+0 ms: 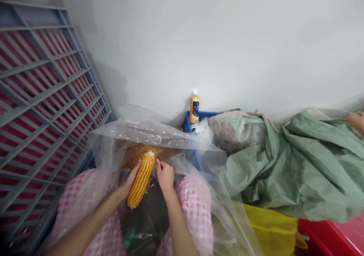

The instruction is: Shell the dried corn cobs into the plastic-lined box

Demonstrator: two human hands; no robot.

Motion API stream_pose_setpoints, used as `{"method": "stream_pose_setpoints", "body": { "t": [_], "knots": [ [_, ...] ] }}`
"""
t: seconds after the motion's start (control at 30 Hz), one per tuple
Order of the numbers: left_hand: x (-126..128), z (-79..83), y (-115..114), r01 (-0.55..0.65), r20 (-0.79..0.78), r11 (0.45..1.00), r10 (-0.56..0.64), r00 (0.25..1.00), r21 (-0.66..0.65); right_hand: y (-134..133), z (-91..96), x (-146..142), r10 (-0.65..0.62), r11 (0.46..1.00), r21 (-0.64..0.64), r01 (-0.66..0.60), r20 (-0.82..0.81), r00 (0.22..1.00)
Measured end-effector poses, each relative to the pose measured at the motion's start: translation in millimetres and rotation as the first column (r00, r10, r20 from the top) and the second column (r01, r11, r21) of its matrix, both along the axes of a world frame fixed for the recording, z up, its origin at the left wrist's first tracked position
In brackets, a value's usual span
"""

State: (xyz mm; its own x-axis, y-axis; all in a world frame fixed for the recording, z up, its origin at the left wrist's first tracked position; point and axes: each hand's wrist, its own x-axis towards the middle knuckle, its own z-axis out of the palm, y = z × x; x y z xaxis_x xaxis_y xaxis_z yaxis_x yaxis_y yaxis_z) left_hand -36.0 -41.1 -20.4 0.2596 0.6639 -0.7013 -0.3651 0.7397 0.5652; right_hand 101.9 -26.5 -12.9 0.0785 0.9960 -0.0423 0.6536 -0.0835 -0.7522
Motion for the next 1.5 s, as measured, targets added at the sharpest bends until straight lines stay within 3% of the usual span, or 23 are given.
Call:
{"method": "stream_pose_setpoints", "body": {
  "t": [0.33,0.6,0.7,0.83,1.0,1.13,1.33,1.5],
  "knots": [
    [0.9,3.8,0.5,-0.017,-0.044,1.000,0.017,0.999,0.016,-1.9,0.6,2.5,0.024,0.999,0.019,-0.025,0.087,0.996],
    [-3.3,-2.5,-3.8,0.121,-0.211,0.986,-0.095,0.973,0.111,-4.7,0.8,5.2,0.063,0.998,0.000,-0.065,0.228,0.972],
    [-3.8,-7.1,-5.9,0.101,-0.151,0.991,-0.087,0.985,0.087,-7.6,-2.5,2.1,0.071,0.997,0.003,-0.074,0.246,0.967],
    [-5.4,-15.4,-5.7,0.090,0.005,0.996,-0.090,0.996,-0.024,-7.0,-6.2,-3.9,0.070,0.996,0.037,-0.077,0.176,0.982],
    [-9.0,-15.5,-2.7,0.141,0.074,0.988,-0.136,0.988,-0.064,-0.4,-4.7,-3.2,0.092,0.994,0.060,-0.092,0.002,0.996],
    [-12.0,-5.7,-1.7,0.213,0.136,0.976,-0.206,0.969,-0.037,0.4,-1.9,2.2,0.146,0.987,0.092,-0.131,-0.174,0.974],
    [-15.7,1.3,-3.4,0.269,0.182,0.963,-0.267,0.946,0.012,-2.1,0.7,6.9,0.175,0.984,0.093,-0.155,-0.285,0.942],
    [-13.1,3.2,-1.8,0.198,0.121,0.980,-0.199,0.972,0.023,0.1,-1.0,4.8,0.184,0.983,0.060,-0.174,-0.378,0.907]
  ]
}}
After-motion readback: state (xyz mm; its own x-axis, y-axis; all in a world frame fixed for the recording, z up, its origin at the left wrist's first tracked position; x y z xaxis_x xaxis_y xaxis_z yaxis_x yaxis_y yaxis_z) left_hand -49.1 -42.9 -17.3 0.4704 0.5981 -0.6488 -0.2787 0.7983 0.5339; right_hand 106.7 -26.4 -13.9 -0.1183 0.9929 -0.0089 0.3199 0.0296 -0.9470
